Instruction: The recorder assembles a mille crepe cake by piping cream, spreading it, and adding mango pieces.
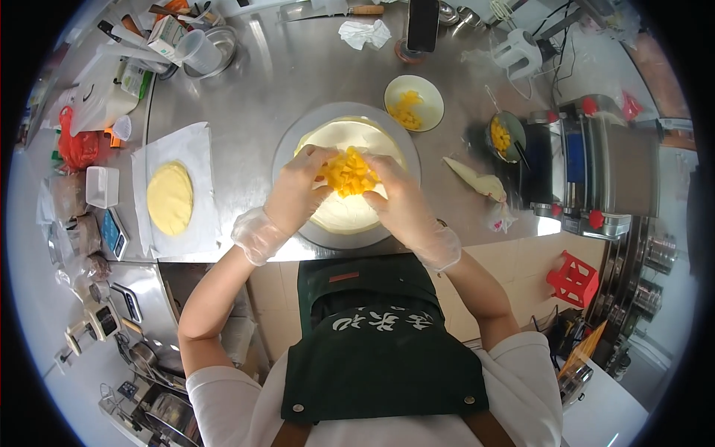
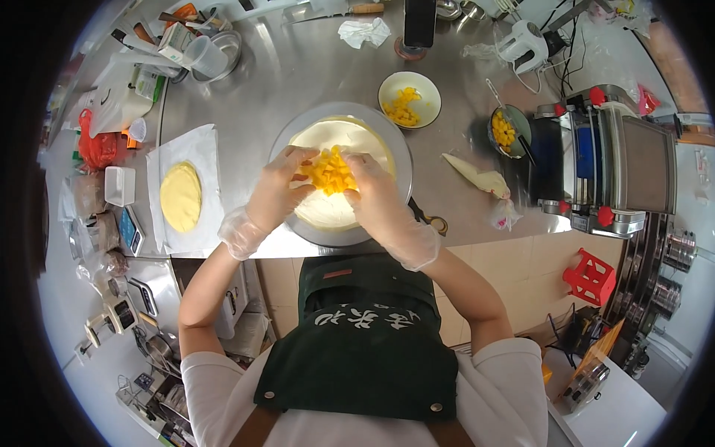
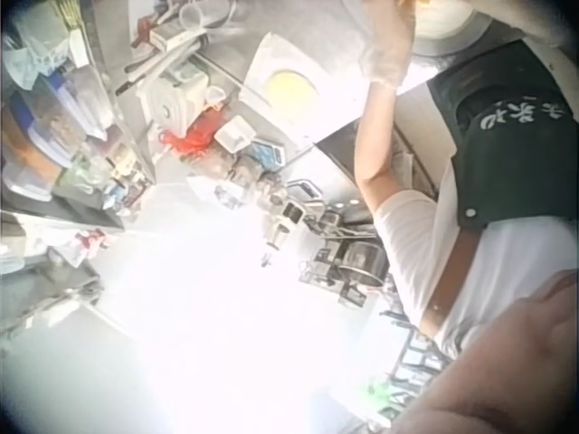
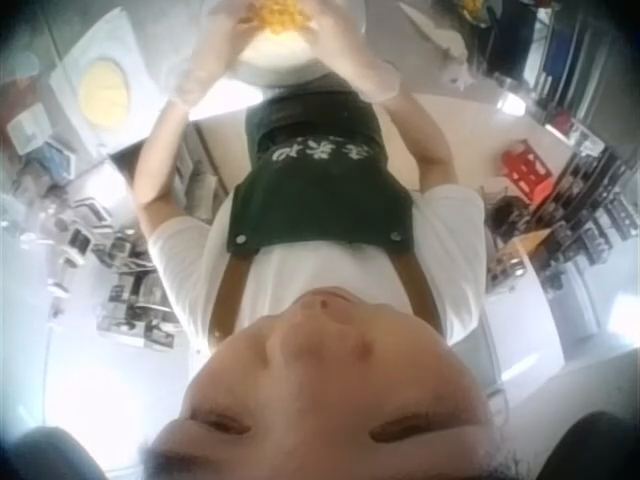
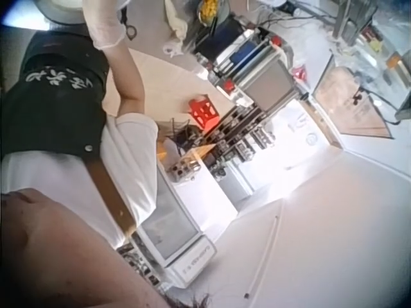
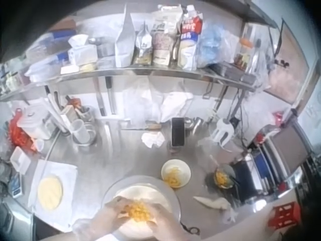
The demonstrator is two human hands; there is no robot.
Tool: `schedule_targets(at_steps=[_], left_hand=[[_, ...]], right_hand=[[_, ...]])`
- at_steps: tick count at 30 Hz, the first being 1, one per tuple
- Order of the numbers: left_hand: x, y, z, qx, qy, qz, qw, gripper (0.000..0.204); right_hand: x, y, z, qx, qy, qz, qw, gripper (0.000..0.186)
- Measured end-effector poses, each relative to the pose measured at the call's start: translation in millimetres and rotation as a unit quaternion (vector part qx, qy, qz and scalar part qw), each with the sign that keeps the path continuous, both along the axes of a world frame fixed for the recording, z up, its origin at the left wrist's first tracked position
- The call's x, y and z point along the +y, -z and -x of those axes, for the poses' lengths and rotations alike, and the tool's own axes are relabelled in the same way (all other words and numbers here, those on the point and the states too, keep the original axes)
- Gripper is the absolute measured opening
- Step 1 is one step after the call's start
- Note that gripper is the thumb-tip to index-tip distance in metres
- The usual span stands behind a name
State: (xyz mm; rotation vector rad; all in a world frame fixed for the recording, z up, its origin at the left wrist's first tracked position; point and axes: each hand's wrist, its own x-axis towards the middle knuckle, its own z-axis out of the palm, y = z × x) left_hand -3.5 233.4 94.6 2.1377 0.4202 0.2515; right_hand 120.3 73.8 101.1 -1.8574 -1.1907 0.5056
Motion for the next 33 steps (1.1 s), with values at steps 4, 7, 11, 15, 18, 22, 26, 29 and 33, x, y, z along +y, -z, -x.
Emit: schedule_targets(at_steps=[4, 7, 11, 15, 18, 22, 26, 29, 33], left_hand=[[2, 6, 9, -0.038, -0.045, -0.014, 0.998, 0.04], [0, 7, 11, -0.081, -0.08, 0.016, 0.993, 0.03], [-11, 3, 6, -0.09, -0.115, -0.033, 0.989, 0.019], [-15, 6, 6, -0.095, -0.098, -0.138, 0.981, 0.02], [-19, 10, 14, -0.09, -0.048, -0.197, 0.975, 0.025], [-26, 14, 26, -0.084, -0.009, -0.253, 0.964, 0.028], [-23, 19, 15, -0.104, 0.007, -0.313, 0.944, 0.027], [-13, 27, 5, -0.108, -0.03, -0.322, 0.94, 0.03], [-2, 30, -1, -0.116, -0.056, -0.283, 0.951, 0.028]], right_hand=[[-11, -5, -5, 0.032, 0.006, -0.005, 0.999, 0.04], [-12, -1, -4, -0.012, 0.029, -0.027, 0.999, 0.039], [-3, 5, 5, -0.282, -0.067, 0.025, 0.957, 0.036], [-12, 4, 14, -0.323, -0.15, 0.03, 0.934, 0.033], [-18, 4, 8, -0.332, -0.155, 0.012, 0.93, 0.031], [-27, 3, 1, -0.331, -0.169, 0.036, 0.928, 0.03], [-6, 10, -5, -0.369, -0.16, -0.001, 0.916, 0.03], [10, 17, -19, -0.369, -0.13, -0.033, 0.92, 0.03], [15, 19, -25, -0.367, -0.105, -0.04, 0.924, 0.031]])
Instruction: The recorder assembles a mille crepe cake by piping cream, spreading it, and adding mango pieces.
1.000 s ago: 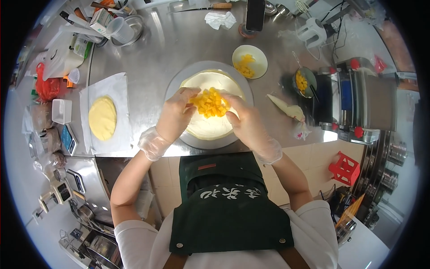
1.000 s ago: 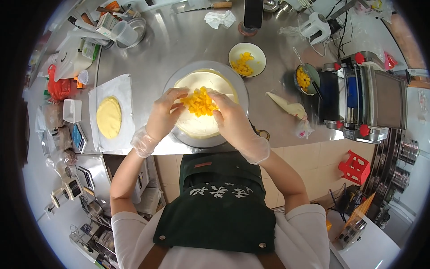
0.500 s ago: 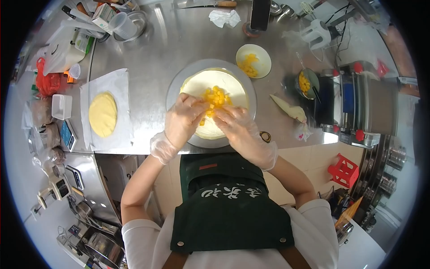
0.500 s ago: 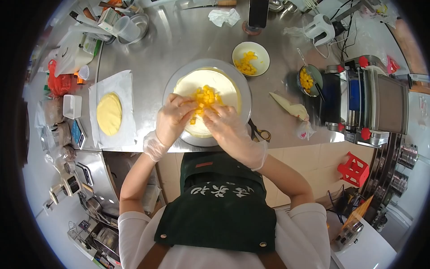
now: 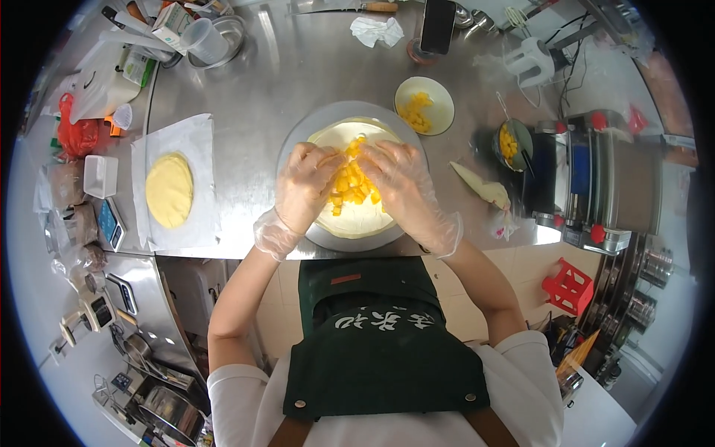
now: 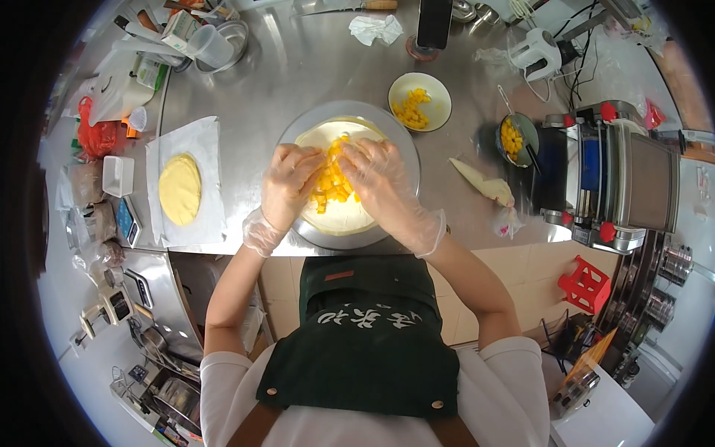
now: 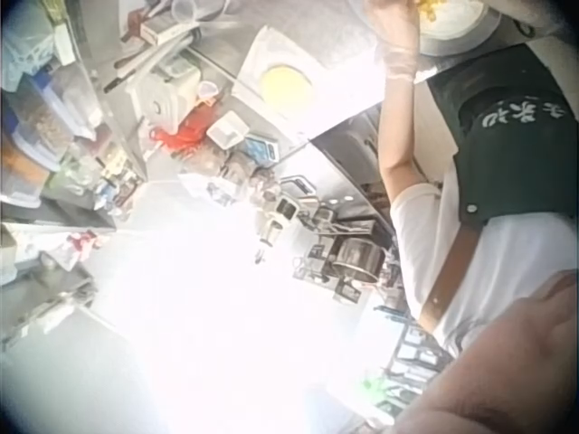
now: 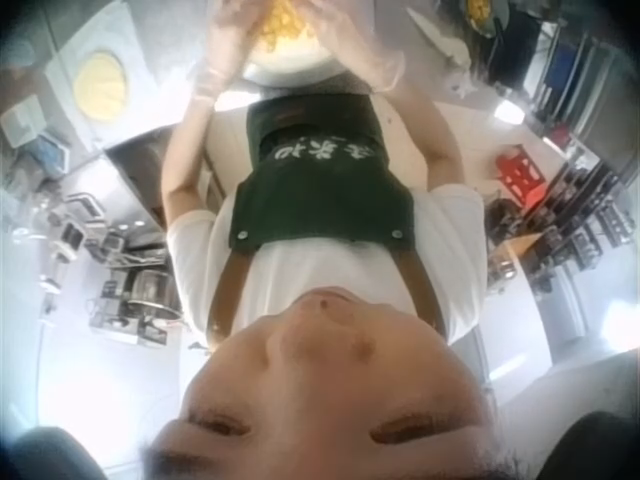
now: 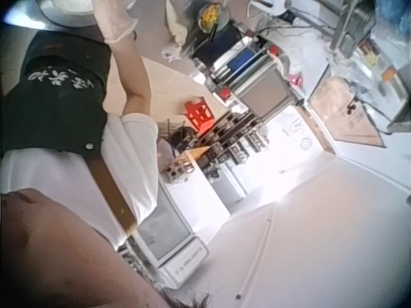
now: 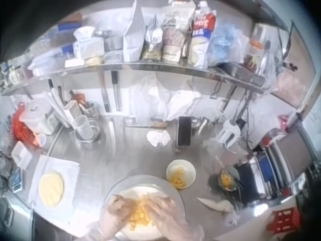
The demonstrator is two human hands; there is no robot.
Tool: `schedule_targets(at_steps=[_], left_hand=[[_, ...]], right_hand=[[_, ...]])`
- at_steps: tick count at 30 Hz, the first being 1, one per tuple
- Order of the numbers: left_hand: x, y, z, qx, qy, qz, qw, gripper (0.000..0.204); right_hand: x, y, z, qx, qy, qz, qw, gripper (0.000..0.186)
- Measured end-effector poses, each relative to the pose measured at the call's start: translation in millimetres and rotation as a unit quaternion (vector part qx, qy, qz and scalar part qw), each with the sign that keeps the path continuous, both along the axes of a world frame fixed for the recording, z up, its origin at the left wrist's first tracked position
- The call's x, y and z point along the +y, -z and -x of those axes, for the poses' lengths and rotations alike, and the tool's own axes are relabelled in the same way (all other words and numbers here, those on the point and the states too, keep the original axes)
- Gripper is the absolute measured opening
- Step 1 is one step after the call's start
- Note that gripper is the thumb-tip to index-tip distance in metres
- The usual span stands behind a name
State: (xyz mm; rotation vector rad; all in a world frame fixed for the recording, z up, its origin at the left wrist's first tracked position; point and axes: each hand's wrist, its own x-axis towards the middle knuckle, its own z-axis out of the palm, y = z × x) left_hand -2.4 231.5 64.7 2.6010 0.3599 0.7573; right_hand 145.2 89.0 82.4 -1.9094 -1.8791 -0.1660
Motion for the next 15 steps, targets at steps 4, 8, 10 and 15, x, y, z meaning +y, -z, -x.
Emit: schedule_targets(at_steps=[4, 8, 10, 15], left_hand=[[4, -7, 1, -0.004, -0.068, 0.037, 0.997, 0.027], [5, -13, -6, -0.012, -0.006, -0.019, 1.0, 0.027], [7, -14, -12, 0.034, 0.001, -0.049, 0.998, 0.027], [22, -25, -22, -0.037, -0.05, 0.052, 0.997, 0.02]], right_hand=[[-1, 4, -9, 0.017, 0.024, -0.001, 1.0, 0.032], [0, -2, -6, -0.002, -0.006, 0.02, 1.0, 0.032], [-1, -4, -8, -0.024, -0.021, 0.039, 0.999, 0.032], [-22, -7, -61, 0.118, 0.106, -0.022, 0.987, 0.031]])
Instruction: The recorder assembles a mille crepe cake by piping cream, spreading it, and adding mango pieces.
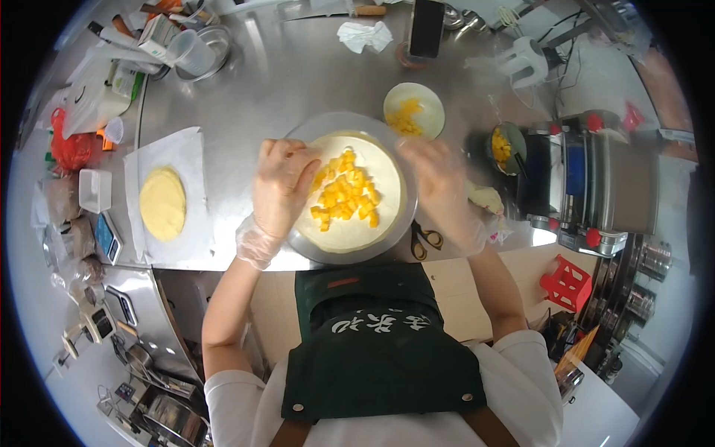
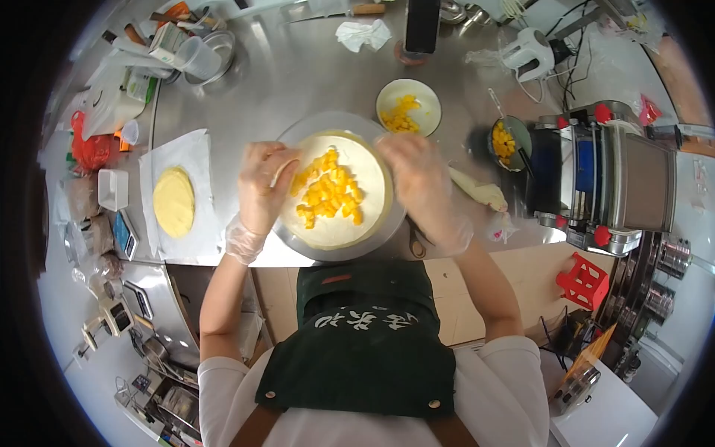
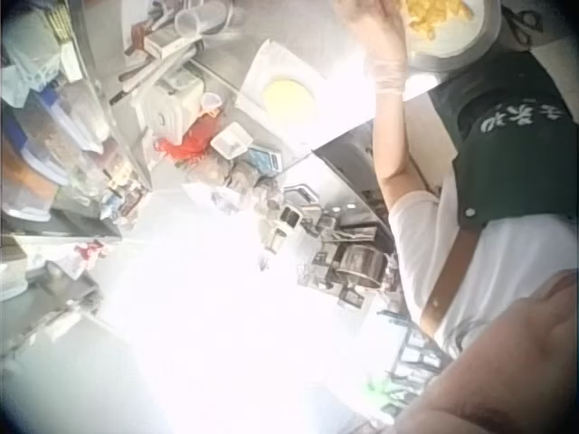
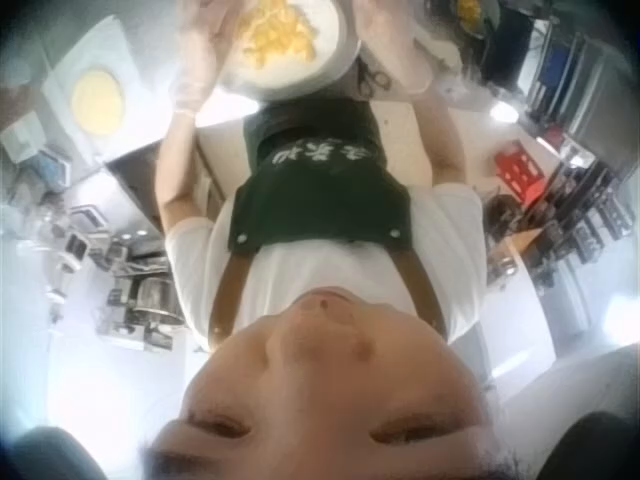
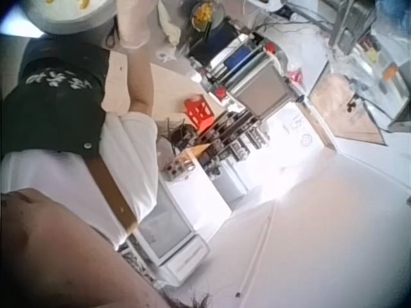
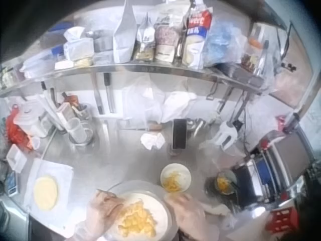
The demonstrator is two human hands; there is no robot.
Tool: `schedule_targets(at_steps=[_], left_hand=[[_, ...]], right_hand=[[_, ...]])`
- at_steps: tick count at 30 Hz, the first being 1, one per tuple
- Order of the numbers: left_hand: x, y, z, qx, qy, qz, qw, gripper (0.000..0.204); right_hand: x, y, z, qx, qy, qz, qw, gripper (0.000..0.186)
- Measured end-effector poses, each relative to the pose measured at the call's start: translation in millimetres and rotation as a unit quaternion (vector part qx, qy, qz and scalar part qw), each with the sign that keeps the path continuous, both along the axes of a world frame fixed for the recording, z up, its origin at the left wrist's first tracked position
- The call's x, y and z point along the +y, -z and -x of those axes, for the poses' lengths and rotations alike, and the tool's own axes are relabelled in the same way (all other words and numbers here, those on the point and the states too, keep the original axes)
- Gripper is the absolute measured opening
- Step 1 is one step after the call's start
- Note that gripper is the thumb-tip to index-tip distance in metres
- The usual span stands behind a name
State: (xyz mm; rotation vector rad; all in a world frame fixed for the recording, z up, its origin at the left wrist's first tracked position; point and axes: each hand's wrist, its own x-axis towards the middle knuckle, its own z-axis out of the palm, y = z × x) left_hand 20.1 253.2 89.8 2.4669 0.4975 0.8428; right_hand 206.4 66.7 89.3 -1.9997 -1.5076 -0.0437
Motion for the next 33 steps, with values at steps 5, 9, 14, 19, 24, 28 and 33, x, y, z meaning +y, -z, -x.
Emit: schedule_targets(at_steps=[5, 9, 14, 19, 24, 28, 33], left_hand=[[21, -8, -58, 0.029, 0.044, 0.043, 0.998, 0.01], [44, 16, -131, 0.101, 0.121, 0.039, 0.987, 0.01], [40, 71, -205, 0.237, 0.222, -0.073, 0.943, 0.018], [32, 87, -253, 0.471, 0.26, -0.05, 0.842, 0.02], [22, 101, -283, 0.54, 0.329, -0.036, 0.774, 0.02], [17, 169, -238, 0.438, 0.2, -0.029, 0.876, 0.021], [-9, 145, -267, 0.459, 0.385, -0.45, 0.663, 0.018]], right_hand=[[10, 74, -92, 0.092, 0.119, 0.095, 0.984, 0.034], [40, 120, -129, 0.049, 0.09, 0.191, 0.976, 0.04], [59, 153, -138, -0.033, -0.03, 0.276, 0.96, 0.038], [35, 131, -139, 0.018, -0.06, 0.218, 0.974, 0.027], [39, 136, -133, 0.022, -0.005, 0.312, 0.95, 0.029], [48, 116, -128, -0.056, 0.037, 0.205, 0.977, 0.02], [48, 144, -132, -0.135, 0.054, 0.341, 0.929, 0.017]])
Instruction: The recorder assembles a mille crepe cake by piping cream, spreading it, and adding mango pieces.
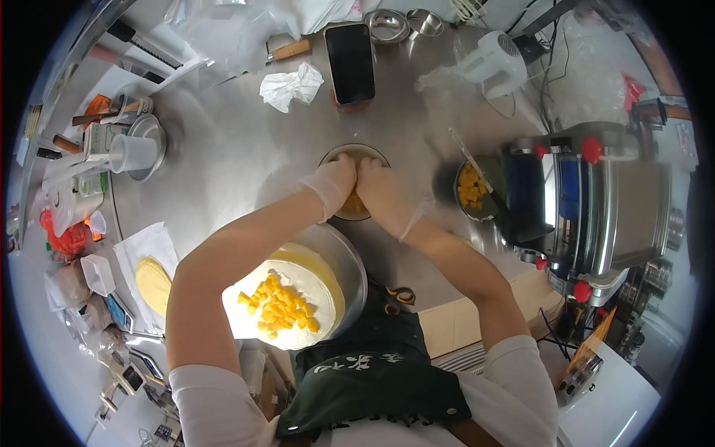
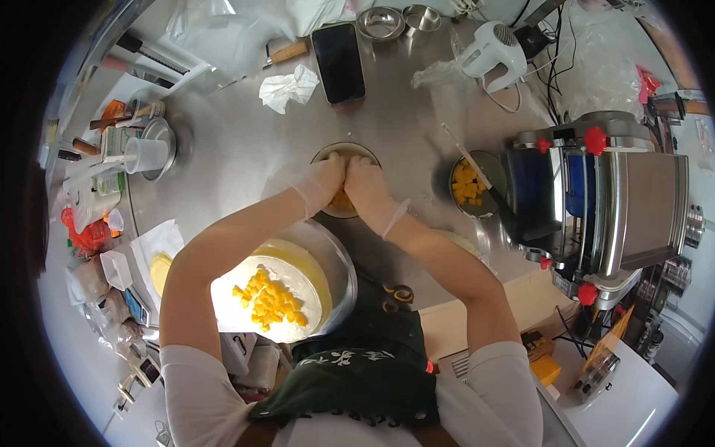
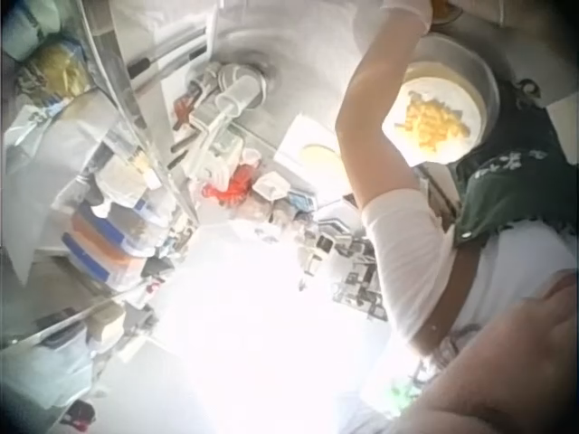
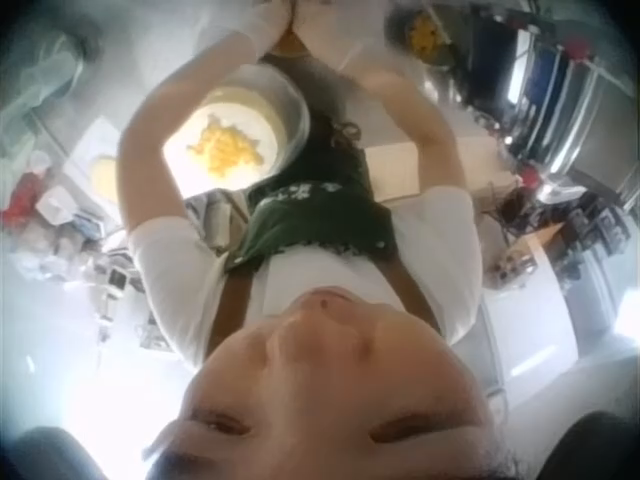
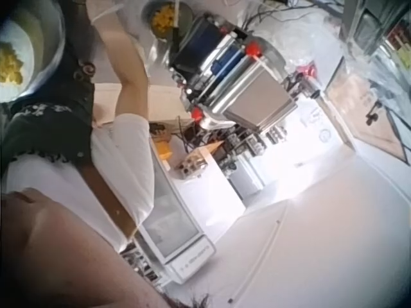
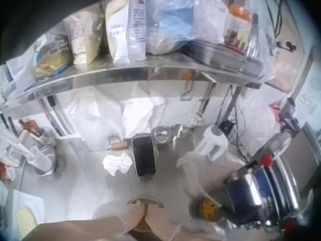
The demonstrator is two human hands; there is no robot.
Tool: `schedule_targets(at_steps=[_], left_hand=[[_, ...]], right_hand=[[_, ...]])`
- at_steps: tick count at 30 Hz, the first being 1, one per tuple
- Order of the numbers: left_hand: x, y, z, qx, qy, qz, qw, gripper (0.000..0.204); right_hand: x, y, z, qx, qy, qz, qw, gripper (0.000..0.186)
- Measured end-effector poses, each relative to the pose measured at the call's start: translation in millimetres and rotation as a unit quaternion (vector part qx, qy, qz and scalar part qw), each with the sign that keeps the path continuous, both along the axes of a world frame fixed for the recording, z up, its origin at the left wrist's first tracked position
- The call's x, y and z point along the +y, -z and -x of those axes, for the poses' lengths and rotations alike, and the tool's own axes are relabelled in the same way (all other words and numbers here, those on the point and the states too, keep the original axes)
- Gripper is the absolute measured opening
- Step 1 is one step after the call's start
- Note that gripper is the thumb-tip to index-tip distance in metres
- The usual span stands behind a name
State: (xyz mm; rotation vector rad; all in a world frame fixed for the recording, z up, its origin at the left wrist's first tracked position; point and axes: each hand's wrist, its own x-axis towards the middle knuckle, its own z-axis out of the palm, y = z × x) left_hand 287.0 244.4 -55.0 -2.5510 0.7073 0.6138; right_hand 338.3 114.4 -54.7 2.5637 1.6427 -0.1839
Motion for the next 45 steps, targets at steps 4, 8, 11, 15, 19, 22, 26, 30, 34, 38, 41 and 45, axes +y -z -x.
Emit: schedule_targets(at_steps=[4, 8, 11, 15, 19, 22, 26, 30, 34, 38, 41, 45], left_hand=[[2, 11, 10, -0.044, -0.193, 0.171, 0.965, 0.021], [-6, 0, 8, 0.04, -0.518, 0.36, 0.775, 0.023], [4, 13, 10, 0.016, -0.5, 0.395, 0.77, 0.027], [15, 18, 3, 0.05, -0.483, 0.387, 0.784, 0.042], [14, 9, 8, 0.027, -0.48, 0.435, 0.761, 0.034], [11, 1, 16, -0.012, -0.479, 0.468, 0.742, 0.033], [8, -30, 31, -0.036, -0.47, 0.507, 0.722, 0.048], [4, -100, 57, -0.032, -0.495, 0.52, 0.695, 0.047], [-5, -162, 116, -0.063, -0.481, 0.53, 0.695, 0.045], [-6, -168, 180, -0.058, -0.476, 0.562, 0.674, 0.041], [-5, -158, 207, -0.093, -0.472, 0.553, 0.681, 0.038], [-6, -151, 236, -0.144, -0.479, 0.576, 0.646, 0.036]], right_hand=[[14, 12, 11, 0.124, 0.133, 0.028, 0.983, 0.01], [15, 20, 16, 0.209, 0.259, -0.035, 0.942, 0.012], [17, 28, 21, 0.228, 0.258, -0.112, 0.932, 0.024], [14, 25, 10, 0.377, 0.286, -0.176, 0.863, 0.034], [5, 17, 12, 0.42, 0.295, -0.229, 0.827, 0.045], [1, 4, 18, 0.428, 0.289, -0.258, 0.816, 0.045], [-5, -36, 30, 0.381, 0.269, -0.273, 0.841, 0.045], [-9, -102, 51, 0.389, 0.271, -0.22, 0.852, 0.042], [-26, -141, 100, 0.471, 0.205, -0.289, 0.808, 0.04], [-30, -160, 148, 0.482, 0.175, -0.238, 0.825, 0.038], [-30, -154, 166, 0.469, 0.12, -0.224, 0.846, 0.046], [-37, -148, 176, 0.45, 0.108, -0.252, 0.85, 0.044]])
